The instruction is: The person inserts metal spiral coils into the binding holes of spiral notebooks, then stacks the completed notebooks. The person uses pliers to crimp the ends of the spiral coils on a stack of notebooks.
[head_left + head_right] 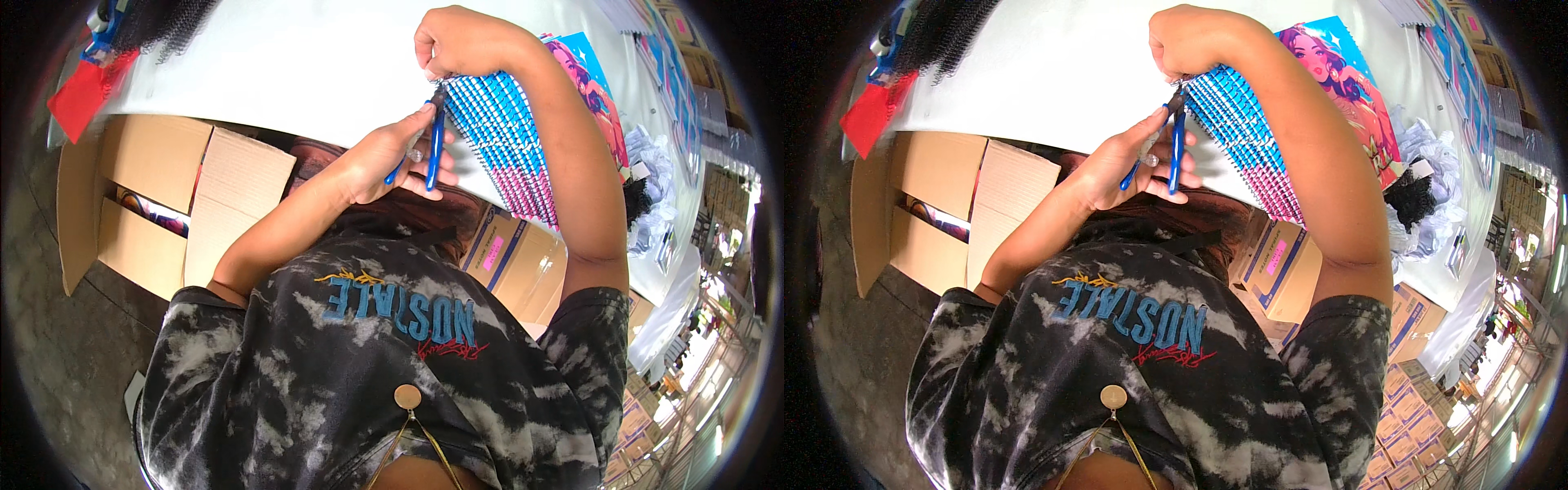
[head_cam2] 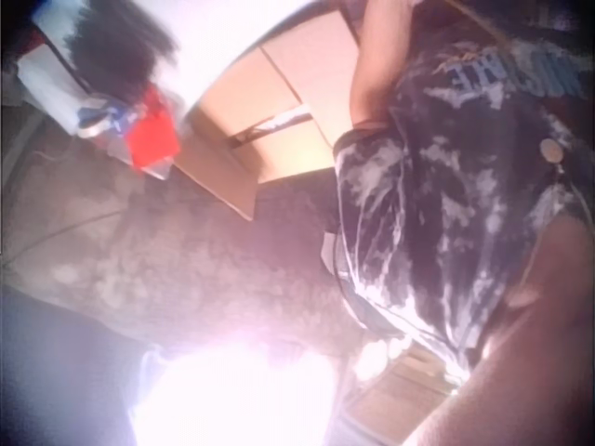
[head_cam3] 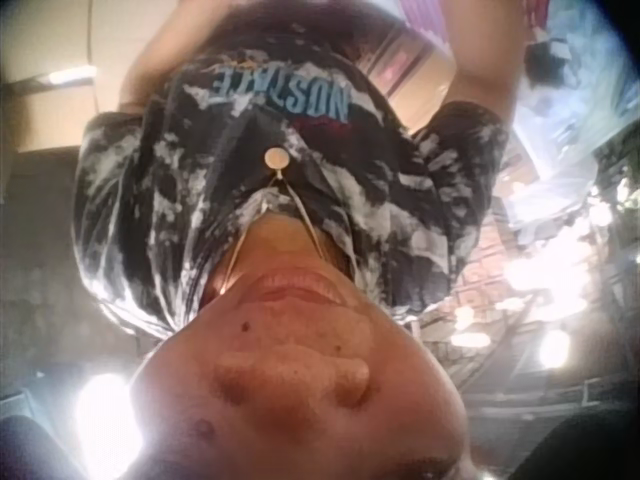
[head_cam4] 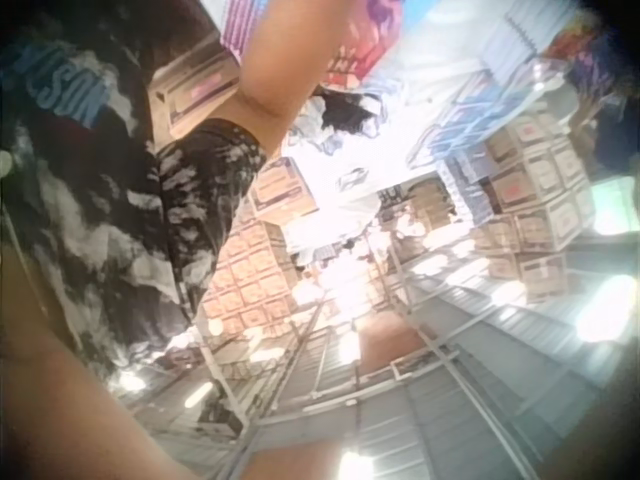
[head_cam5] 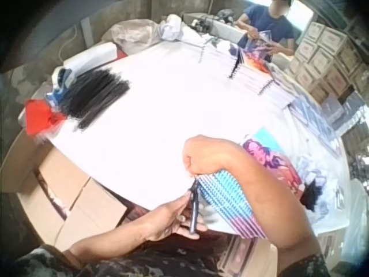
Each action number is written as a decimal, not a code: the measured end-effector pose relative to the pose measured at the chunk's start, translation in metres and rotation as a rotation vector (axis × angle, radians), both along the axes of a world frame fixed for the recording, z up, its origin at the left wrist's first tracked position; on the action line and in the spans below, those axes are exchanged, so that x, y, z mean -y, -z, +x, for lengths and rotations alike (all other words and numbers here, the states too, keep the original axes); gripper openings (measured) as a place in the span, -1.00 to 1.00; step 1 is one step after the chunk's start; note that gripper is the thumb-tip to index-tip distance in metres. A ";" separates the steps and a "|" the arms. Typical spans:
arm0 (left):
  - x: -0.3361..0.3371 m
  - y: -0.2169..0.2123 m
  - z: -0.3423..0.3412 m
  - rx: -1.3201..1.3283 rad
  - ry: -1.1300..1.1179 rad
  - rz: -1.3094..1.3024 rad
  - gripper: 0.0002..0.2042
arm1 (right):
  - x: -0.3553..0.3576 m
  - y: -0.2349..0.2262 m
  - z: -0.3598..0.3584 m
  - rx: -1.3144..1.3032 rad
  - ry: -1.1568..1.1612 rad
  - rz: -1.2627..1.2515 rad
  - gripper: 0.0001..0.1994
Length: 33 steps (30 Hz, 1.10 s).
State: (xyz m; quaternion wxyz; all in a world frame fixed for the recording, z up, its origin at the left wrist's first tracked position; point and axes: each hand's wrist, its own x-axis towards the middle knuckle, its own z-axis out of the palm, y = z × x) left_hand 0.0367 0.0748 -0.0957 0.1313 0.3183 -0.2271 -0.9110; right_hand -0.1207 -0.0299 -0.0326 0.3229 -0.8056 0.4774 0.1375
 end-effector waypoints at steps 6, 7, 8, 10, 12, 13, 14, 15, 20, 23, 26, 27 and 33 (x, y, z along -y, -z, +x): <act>-0.004 0.001 0.008 0.016 0.069 -0.045 -0.48 | 0.001 -0.006 0.003 0.004 0.080 0.088 -0.85; -0.005 -0.006 0.008 0.006 0.064 -0.040 -0.47 | 0.000 -0.010 0.003 0.023 0.072 0.093 -0.84; -0.005 -0.010 0.008 -0.004 0.059 -0.036 -0.47 | -0.001 -0.016 0.003 0.042 0.065 0.097 -0.84; 0.002 -0.001 0.005 -0.060 0.086 -0.096 -0.43 | -0.001 -0.015 0.002 0.051 0.050 0.079 -0.83; 0.006 0.001 0.000 -0.074 0.072 -0.121 -0.43 | 0.000 -0.003 0.000 0.029 0.037 0.035 -0.83; 0.006 -0.003 -0.002 -0.056 0.044 -0.109 -0.45 | 0.000 -0.001 -0.002 0.037 0.050 0.033 -0.83; 0.006 -0.001 0.000 -0.044 0.046 -0.087 -0.46 | 0.001 0.000 -0.002 0.048 0.059 0.033 -0.83; 0.006 0.001 0.003 -0.032 0.049 -0.066 -0.47 | 0.001 0.000 -0.002 0.059 0.068 0.033 -0.82; -0.001 -0.008 0.008 0.030 0.103 -0.145 -0.47 | 0.002 -0.004 0.000 0.054 0.139 0.081 -0.83; 0.004 -0.012 0.001 -0.029 0.081 -0.111 -0.43 | 0.001 -0.007 0.000 0.055 0.129 0.085 -0.83; 0.006 -0.010 -0.003 -0.021 0.054 -0.144 -0.44 | 0.001 -0.008 -0.001 0.066 0.136 0.077 -0.83; 0.007 -0.009 0.000 -0.001 0.076 -0.141 -0.44 | 0.001 -0.007 -0.002 0.072 0.144 0.075 -0.83; -0.001 -0.028 0.003 0.076 0.096 -0.185 -0.45 | -0.001 -0.016 -0.006 0.087 0.123 0.074 -0.80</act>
